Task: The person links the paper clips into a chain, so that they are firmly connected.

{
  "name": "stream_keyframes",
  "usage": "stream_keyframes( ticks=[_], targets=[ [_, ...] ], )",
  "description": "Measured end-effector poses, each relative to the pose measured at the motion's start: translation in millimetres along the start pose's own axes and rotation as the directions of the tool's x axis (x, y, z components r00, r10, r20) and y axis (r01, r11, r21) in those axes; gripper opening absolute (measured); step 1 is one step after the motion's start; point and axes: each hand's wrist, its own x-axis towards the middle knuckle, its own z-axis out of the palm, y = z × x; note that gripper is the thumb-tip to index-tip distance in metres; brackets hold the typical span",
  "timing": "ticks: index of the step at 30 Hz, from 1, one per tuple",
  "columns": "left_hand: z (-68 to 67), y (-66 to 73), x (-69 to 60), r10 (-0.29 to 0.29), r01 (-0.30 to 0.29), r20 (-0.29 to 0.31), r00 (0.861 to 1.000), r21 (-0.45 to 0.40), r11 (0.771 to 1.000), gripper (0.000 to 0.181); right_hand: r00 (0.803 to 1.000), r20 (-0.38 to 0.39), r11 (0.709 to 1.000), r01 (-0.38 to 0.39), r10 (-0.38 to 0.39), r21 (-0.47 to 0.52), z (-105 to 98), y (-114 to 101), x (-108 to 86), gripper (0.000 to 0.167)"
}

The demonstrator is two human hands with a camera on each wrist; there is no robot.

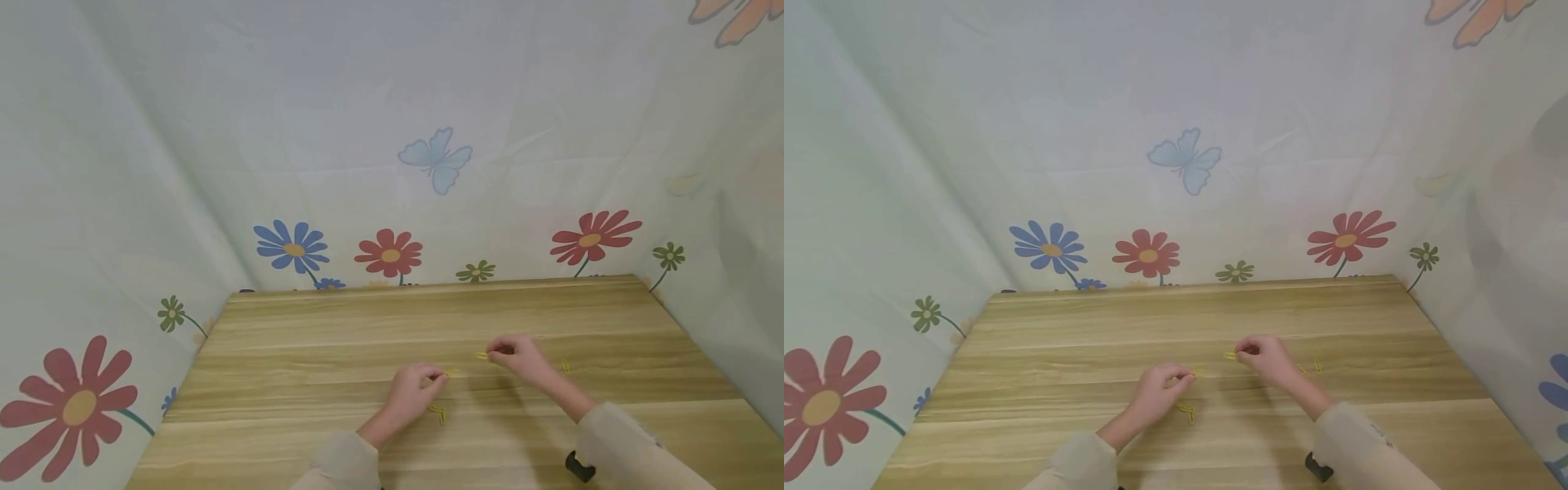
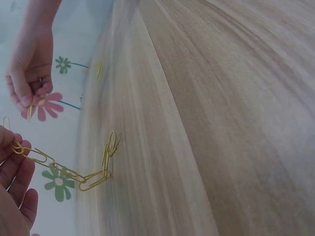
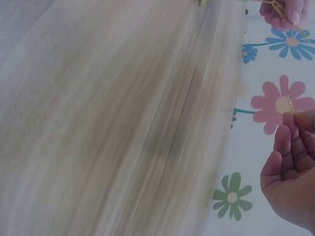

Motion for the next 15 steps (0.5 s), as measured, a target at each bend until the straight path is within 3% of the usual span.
stream_keyframes(
  ticks=[15],
  targets=[
    [8.2, 7.5, 2.8, 0.062, -0.058, -0.035, 0.997, 0.106, 0.993, 0.011, 0.997, 0.076, 0.997, 0.028, -0.033, 0.074, 14, -20, -4.5, 0.014]
  ],
)
